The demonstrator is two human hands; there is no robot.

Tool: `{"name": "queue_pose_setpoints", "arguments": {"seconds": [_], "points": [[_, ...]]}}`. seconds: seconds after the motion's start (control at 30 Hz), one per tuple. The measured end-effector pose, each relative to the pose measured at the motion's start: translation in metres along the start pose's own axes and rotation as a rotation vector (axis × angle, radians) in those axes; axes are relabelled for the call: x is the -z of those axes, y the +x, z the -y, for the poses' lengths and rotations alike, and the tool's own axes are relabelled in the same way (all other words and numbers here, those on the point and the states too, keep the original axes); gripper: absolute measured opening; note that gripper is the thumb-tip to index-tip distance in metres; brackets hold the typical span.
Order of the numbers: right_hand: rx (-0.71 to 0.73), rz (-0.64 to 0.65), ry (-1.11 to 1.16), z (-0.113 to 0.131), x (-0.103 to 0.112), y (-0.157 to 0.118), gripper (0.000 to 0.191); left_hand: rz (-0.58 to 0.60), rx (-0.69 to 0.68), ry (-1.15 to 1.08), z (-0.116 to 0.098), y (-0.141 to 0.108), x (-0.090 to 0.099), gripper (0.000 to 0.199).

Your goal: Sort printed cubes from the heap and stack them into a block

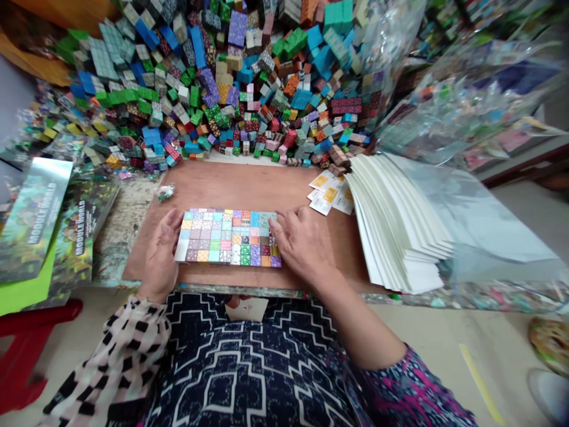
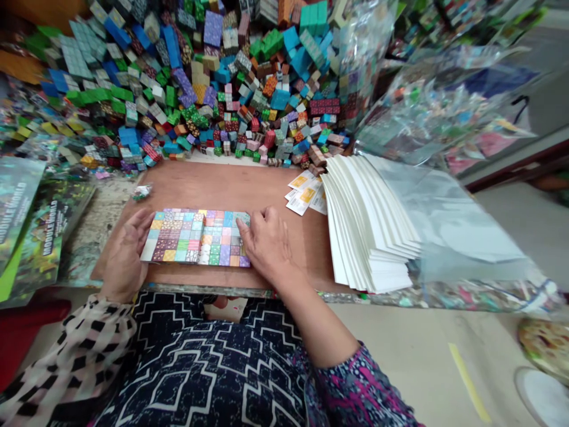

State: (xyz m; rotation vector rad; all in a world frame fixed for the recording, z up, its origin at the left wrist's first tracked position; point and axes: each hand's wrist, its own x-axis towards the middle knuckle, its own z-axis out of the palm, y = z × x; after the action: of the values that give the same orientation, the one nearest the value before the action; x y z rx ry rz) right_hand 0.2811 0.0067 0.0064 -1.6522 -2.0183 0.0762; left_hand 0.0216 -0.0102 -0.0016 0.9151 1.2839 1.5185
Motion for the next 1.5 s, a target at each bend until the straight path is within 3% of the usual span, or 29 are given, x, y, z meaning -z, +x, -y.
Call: {"name": "queue_pose_setpoints", "arguments": {"seconds": [0.17, 0.3, 0.47, 0.7, 0.93, 1.5], "points": [[-0.021, 0.049, 0.081, -0.006, -0.008, -0.002, 0.043, -0.004, -0.011, 0.004, 0.002, 0.002, 0.001, 0.064], [-0.014, -0.031, 0.202, 0.0, 0.002, -0.014, 0.039, 0.011, -0.017, 0.007, 0.001, 0.003, 0.0, 0.066], [0.159, -0.125, 0.254, 0.018, 0.016, -0.054, 0.021, 0.017, -0.047, 0.028, 0.002, 0.003, 0.0, 0.062], [0.346, -0.021, 0.052, 0.023, 0.011, -0.106, 0.019, 0.011, -0.075, 0.046, 0.003, 0.005, 0.002, 0.064], [0.253, -0.044, 0.022, 0.016, 0.012, -0.104, 0.019, 0.004, -0.074, 0.05, 0.002, 0.005, 0.002, 0.063], [0.276, -0.077, -0.012, 0.016, 0.011, -0.094, 0.025, 0.022, -0.071, 0.019, 0.003, 0.006, 0.002, 0.062]]}}
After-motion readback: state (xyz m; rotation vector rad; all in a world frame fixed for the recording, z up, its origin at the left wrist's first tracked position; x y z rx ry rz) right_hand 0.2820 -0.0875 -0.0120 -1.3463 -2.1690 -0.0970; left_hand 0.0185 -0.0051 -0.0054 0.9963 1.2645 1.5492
